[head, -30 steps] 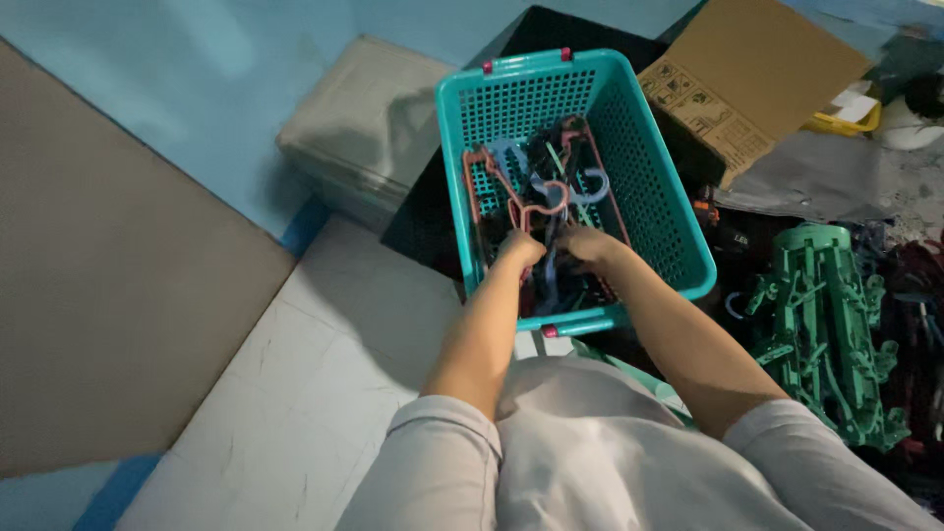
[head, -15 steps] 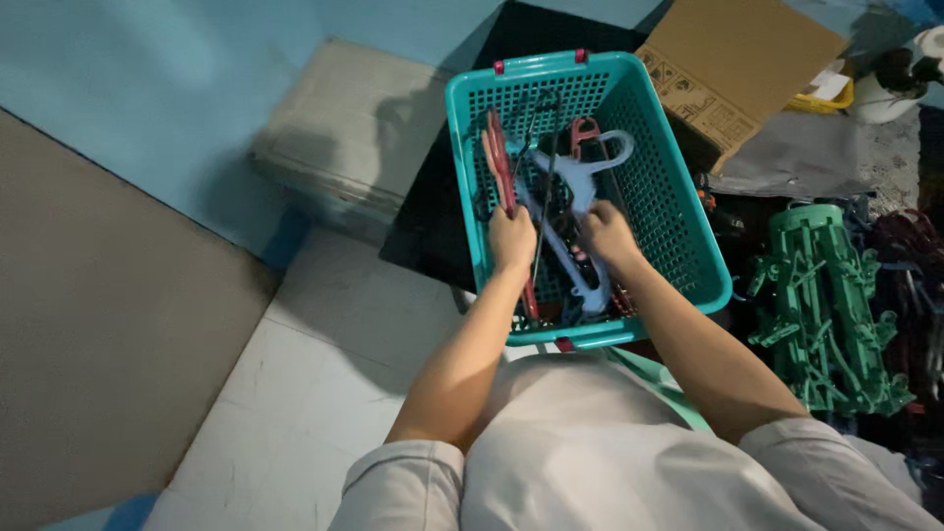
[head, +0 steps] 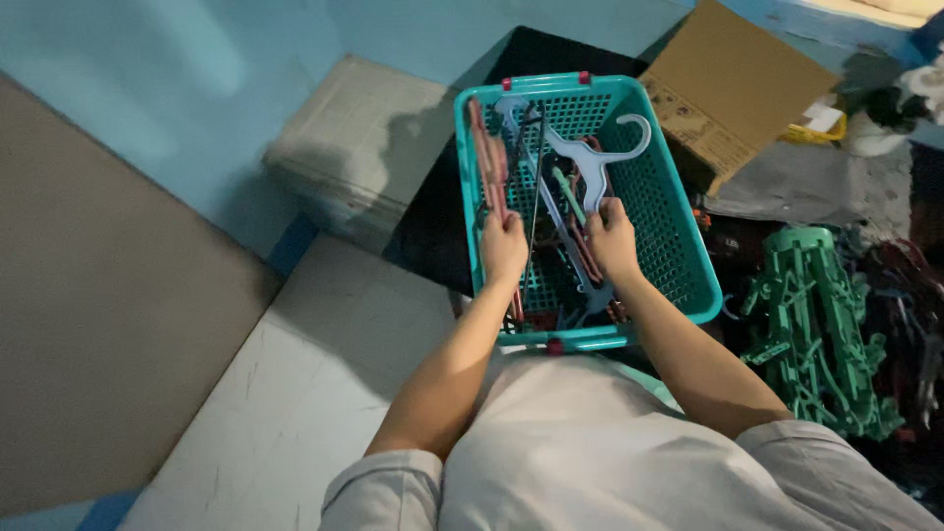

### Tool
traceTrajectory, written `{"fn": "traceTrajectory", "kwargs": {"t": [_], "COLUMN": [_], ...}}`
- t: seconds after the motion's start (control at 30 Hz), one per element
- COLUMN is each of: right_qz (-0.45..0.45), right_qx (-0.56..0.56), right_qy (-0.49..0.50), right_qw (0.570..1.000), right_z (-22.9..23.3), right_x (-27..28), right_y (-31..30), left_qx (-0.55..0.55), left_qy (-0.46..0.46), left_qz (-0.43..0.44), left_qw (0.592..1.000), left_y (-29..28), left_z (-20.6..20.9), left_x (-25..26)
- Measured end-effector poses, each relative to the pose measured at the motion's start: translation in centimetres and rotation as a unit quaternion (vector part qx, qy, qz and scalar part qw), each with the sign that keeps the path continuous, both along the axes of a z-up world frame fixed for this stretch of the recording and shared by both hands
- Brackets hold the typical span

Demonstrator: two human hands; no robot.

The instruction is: The person sorts various clothes hangers by hand, placing them into a plastic basket on a table before carrying the basket and placing it into a shelf.

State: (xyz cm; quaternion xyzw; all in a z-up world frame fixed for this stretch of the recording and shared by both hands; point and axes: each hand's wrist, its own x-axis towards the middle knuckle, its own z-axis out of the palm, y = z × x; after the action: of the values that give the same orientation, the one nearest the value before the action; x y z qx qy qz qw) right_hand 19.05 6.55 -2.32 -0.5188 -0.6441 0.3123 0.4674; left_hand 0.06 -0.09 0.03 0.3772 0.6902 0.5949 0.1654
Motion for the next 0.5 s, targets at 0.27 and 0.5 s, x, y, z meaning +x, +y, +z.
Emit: {"fn": "traceTrajectory", "kwargs": {"t": [0.27, 0.5], "right_qz": [0.044, 0.26], "right_qx": [0.007, -0.16], "right_qy": [-0.09, -0.045], "right_qw": [0.995, 0.951], "right_z": [-5.7, -8.3], "right_x": [-0.7, -4.0], "right_y": [1.8, 1.2], "left_qx": [-0.011, -0.161], "left_qy": [0.042, 0.017], "left_qz": [0.0, -0.028], "left_qw": [0.999, 0.986], "left_y": [-0.9, 2.8], "left_z": [0.7, -6.6], "left_x": [0.1, -0.7]}}
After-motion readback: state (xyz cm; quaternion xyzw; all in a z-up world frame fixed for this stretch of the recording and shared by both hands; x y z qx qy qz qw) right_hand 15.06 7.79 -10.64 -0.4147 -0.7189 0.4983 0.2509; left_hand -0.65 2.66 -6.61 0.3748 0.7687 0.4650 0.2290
